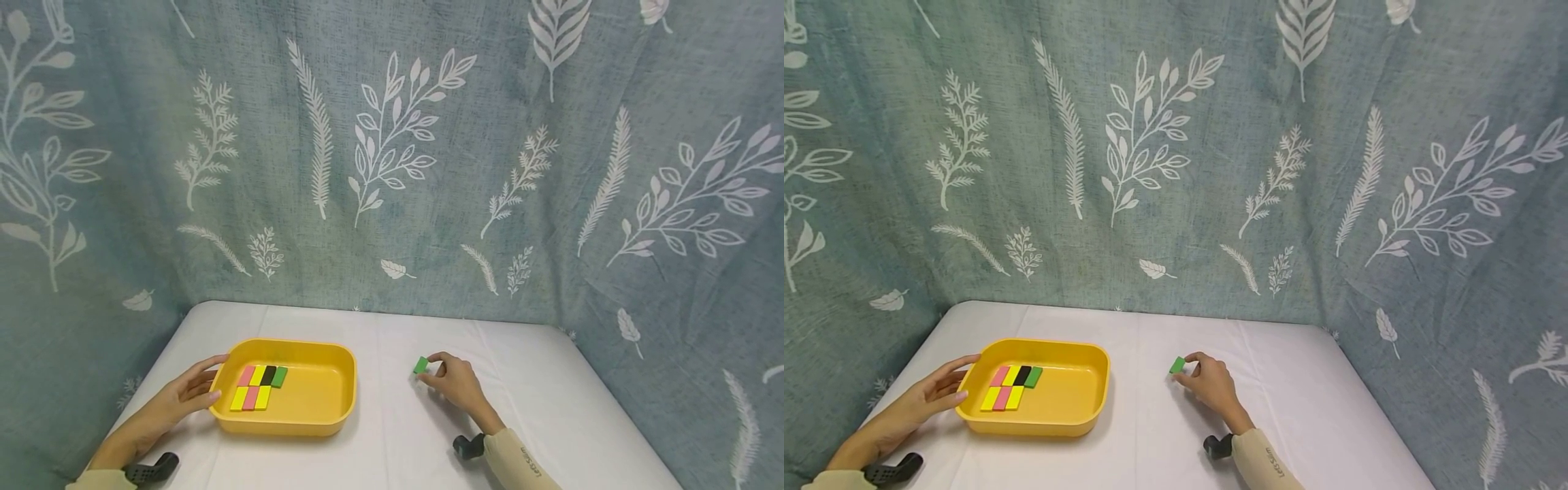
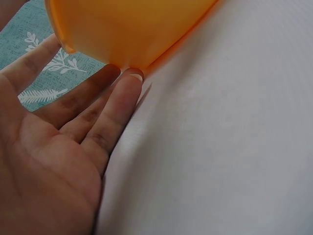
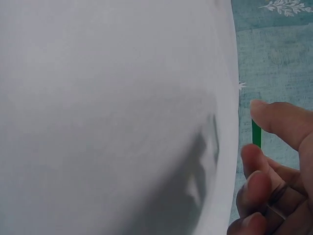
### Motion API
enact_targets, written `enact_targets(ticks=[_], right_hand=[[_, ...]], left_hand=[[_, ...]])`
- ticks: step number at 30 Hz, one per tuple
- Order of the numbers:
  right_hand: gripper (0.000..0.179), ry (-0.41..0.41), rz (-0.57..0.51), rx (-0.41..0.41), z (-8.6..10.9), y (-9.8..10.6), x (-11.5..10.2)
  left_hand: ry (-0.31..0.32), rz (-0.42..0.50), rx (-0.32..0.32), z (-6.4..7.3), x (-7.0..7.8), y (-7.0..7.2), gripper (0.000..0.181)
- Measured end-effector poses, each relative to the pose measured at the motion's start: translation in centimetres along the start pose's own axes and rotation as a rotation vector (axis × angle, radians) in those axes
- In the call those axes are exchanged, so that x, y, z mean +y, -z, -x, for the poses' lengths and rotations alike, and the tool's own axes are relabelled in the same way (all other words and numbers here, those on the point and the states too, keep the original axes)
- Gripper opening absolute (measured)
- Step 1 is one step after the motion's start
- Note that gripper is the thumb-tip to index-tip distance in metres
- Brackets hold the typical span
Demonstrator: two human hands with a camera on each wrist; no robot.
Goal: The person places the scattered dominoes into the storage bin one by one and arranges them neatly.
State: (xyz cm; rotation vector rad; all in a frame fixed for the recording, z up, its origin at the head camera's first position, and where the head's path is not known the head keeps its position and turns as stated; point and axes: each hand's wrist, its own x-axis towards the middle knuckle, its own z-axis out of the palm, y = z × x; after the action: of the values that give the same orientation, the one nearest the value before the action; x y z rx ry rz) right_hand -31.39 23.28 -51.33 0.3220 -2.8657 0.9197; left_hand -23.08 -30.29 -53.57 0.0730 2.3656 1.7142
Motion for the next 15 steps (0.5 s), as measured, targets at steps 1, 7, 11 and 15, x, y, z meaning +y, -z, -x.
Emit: enact_targets(ticks=[1, 7, 11, 15], right_hand=[[0.048, 0.005, 0.001, 0.0, 0.0, 0.0, -0.2], [0.047, 0.042, 0.008, 0.005, 0.0, 0.1, -1.1], [0.047, 0.074, 0.013, 0.012, -0.1, 0.1, -1.7], [0.048, 0.104, 0.011, 0.007, -0.1, 0.1, -2.3]], left_hand=[[-0.004, -0.002, -0.005, 0.0, 0.0, 0.0, 0.087], [0.004, 0.013, -0.005, 0.1, 0.1, 0.0, 0.086], [-0.008, 0.011, -0.005, 0.1, 0.1, -0.1, 0.085], [-0.002, 0.009, 0.002, 0.1, 0.1, -0.1, 0.086]])
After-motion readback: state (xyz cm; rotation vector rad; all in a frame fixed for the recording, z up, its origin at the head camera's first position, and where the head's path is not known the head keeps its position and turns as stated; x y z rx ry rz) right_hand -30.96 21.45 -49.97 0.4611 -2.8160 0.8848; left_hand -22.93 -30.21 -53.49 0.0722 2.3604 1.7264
